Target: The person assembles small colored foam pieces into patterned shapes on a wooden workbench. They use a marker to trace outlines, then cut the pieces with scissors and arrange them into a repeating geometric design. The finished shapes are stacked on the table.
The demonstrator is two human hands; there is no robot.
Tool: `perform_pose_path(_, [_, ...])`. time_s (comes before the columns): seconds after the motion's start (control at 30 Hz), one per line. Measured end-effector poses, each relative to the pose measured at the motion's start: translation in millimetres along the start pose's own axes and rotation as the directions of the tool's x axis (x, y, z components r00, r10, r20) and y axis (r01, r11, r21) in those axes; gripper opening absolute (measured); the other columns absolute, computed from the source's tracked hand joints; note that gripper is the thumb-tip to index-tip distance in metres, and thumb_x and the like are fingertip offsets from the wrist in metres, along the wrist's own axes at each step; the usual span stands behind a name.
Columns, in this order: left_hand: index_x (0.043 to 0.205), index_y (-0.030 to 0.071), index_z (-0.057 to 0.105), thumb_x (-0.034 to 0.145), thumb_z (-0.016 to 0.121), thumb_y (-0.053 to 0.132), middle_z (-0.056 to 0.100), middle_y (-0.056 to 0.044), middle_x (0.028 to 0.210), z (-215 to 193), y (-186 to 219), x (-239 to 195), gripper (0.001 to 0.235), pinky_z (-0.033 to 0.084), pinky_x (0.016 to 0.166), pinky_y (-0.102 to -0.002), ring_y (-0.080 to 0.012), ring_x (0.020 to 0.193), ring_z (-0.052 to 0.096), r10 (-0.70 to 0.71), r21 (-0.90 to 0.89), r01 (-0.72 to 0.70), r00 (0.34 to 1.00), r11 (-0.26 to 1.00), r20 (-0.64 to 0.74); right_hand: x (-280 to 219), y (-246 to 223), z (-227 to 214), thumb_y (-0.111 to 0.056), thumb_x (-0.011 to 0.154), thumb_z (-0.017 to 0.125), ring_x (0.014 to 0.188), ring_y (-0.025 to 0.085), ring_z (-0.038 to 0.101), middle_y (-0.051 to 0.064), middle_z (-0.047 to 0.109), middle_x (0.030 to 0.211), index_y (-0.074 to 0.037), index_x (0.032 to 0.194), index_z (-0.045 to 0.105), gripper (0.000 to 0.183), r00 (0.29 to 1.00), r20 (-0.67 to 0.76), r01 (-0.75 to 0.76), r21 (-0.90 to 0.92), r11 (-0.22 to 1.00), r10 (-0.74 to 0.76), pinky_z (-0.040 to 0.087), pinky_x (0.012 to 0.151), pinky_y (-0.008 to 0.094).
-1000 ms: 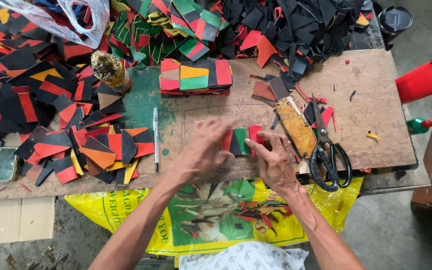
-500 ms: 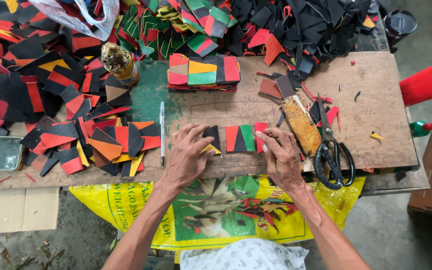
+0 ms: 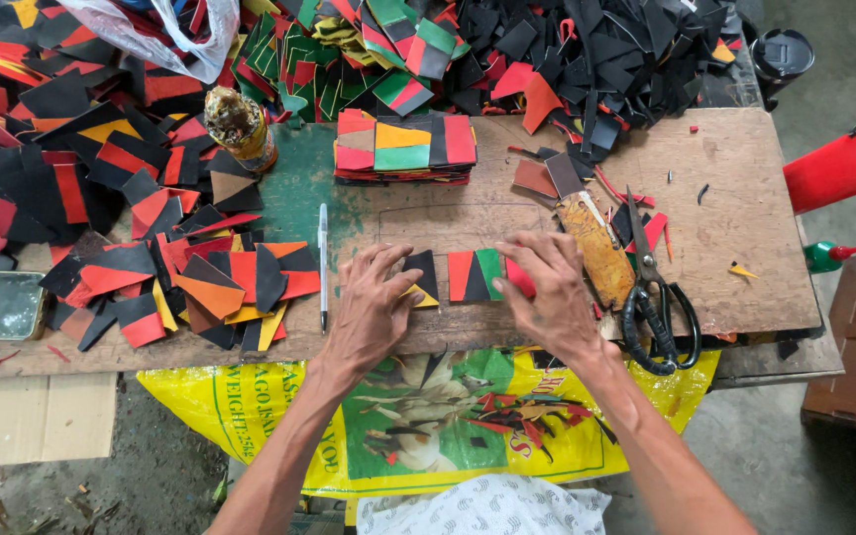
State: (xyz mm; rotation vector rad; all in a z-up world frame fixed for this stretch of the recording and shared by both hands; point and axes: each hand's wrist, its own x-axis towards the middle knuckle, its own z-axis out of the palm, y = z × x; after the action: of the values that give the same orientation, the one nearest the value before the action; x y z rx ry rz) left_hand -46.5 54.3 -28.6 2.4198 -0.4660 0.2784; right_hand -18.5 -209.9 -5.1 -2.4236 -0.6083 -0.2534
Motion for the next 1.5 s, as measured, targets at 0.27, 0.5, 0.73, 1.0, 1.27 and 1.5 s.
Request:
perform_pose_path(0.27, [0.111,0.006,0.074,0.079,0.078,0.011,0.061,-0.012,0.135,-4,1,-3,0.032,0.037,0.106,-0.05,-0.0363,0.132,0.05,-0.015,0.0,0.015,1.0,1.0,-0.016,26,-14,1,-0.019,0.065,0.087,0.125,0.037,0.041,0.014,0.049,0.134,-0.01,0.124,0.067,0.063,0.966,0.254,-0.011,-0.145,0.989,0.048,0.034,0.098,0.056])
perform_pose_path(0.5, [0.113,0.006,0.073,0.081,0.078,0.012,0.064,-0.012,0.131,-11,12,4,0.032,0.039,0.106,-0.049,-0.035,0.129,0.053,-0.015,-0.006,0.015,0.999,1.0,-0.037,28,-6,7,-0.01,0.069,0.085,0.111,0.031,0.055,0.009,0.064,0.11,-0.007,0.109,0.067,0.044,0.973,0.219,-0.074,-0.026,0.997,0.078,0.043,0.093,0.048])
perform_pose_path(0.73, [0.129,0.003,0.066,0.088,0.075,0.014,0.073,-0.011,0.115,-8,41,19,0.043,0.057,0.085,-0.036,-0.023,0.098,0.069,-0.355,-0.445,0.332,0.934,0.832,0.033,7,11,13,-0.002,0.089,0.074,0.086,0.01,0.066,0.004,0.072,0.098,0.001,0.114,0.067,0.027,0.88,0.263,-0.428,0.8,0.42,0.395,0.055,0.077,0.025])
perform_pose_path(1.0, [0.121,0.001,0.074,0.091,0.071,0.008,0.08,-0.009,0.095,14,42,51,0.031,0.058,0.076,-0.027,-0.0116,0.083,0.072,-0.413,-0.601,0.468,0.879,0.648,0.24,-12,4,17,-0.005,0.091,0.069,0.085,0.012,0.07,0.007,0.075,0.099,0.002,0.114,0.067,0.024,0.816,0.294,-0.472,0.836,0.279,0.497,0.06,0.071,0.029])
perform_pose_path(1.27, [0.131,0.002,0.064,0.082,0.074,0.005,0.077,-0.018,0.092,23,34,53,0.051,0.061,0.071,-0.036,-0.0232,0.079,0.076,-0.495,-0.365,0.568,0.823,0.738,0.28,-22,15,-3,0.001,0.085,0.073,0.095,0.02,0.071,0.011,0.071,0.108,-0.003,0.105,0.075,0.02,0.974,-0.094,-0.178,0.229,0.957,0.204,0.059,0.082,0.032])
perform_pose_path(1.5, [0.119,-0.001,0.065,0.081,0.084,0.015,0.069,-0.021,0.1,25,36,52,0.046,0.052,0.082,-0.046,-0.033,0.092,0.065,-0.297,0.013,0.298,0.942,0.954,0.158,-29,24,9,0.006,0.08,0.072,0.105,0.029,0.067,0.011,0.07,0.104,0.0,0.099,0.073,0.02,0.995,-0.101,0.008,0.15,0.989,0.007,0.051,0.095,0.04])
